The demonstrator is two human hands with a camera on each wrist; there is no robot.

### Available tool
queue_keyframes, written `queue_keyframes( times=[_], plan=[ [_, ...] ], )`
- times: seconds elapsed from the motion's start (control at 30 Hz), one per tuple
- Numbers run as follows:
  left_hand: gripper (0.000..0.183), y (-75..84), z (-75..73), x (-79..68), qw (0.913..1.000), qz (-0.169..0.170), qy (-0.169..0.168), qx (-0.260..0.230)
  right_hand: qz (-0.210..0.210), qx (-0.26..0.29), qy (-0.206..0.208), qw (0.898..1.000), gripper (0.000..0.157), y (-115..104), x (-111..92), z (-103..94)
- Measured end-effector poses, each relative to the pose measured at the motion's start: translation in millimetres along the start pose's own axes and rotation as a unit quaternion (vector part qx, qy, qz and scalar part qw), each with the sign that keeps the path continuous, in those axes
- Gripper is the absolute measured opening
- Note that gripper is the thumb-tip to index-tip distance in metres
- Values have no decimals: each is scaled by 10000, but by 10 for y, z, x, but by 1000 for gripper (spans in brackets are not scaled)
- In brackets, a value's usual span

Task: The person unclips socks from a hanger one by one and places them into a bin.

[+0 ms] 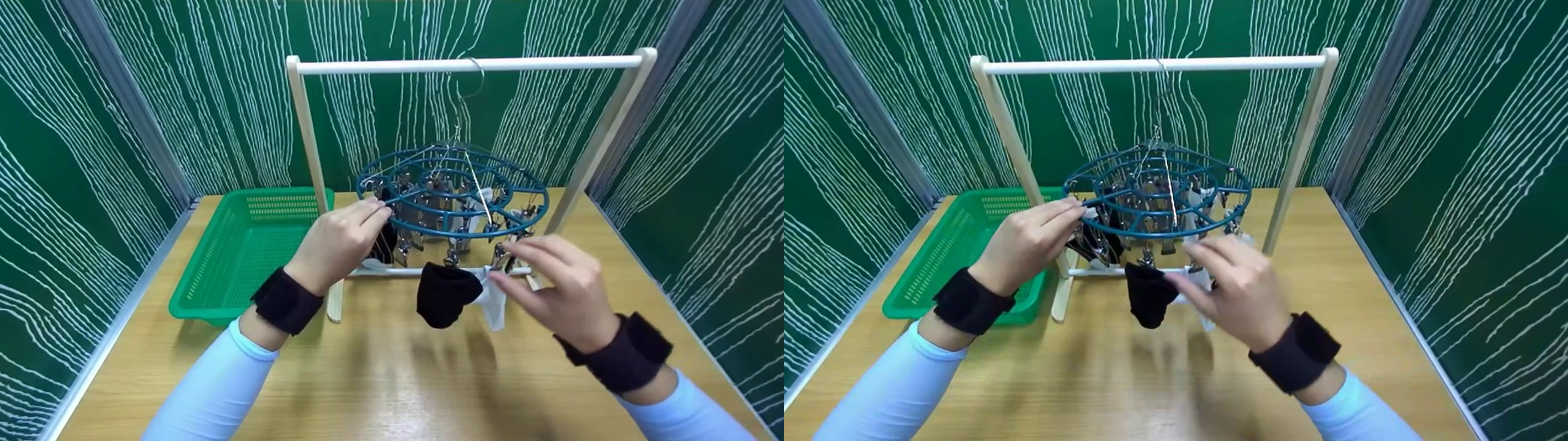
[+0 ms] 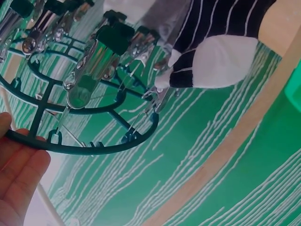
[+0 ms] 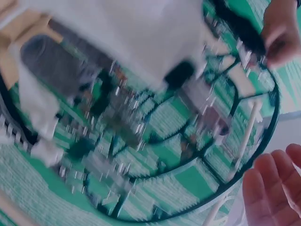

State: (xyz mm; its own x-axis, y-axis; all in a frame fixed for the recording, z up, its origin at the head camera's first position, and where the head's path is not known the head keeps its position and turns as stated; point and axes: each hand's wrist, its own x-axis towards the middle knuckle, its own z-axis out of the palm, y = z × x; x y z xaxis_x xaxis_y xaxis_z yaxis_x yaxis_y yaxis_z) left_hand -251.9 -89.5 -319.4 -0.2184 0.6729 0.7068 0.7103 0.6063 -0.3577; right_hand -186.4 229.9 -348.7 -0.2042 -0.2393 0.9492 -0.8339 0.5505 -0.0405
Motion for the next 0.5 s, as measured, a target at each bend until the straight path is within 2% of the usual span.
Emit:
queue_keyframes(
  times=[0.07,0.2,0.4,0.5],
  plan=[
    [15,-1,6,1,10000,-54,3,-43,81,93,-320,9994,51,-65,-29,36],
    [15,3,31,6,9998,-133,6,-153,497,198,-903,9945,52,-124,-101,110],
    [14,13,51,8,9994,-203,11,-292,978,26,-1370,9857,44,-131,-178,260],
    [14,12,63,3,9991,-234,23,-361,1360,26,-1510,9791,42,-142,-163,334]
  ],
)
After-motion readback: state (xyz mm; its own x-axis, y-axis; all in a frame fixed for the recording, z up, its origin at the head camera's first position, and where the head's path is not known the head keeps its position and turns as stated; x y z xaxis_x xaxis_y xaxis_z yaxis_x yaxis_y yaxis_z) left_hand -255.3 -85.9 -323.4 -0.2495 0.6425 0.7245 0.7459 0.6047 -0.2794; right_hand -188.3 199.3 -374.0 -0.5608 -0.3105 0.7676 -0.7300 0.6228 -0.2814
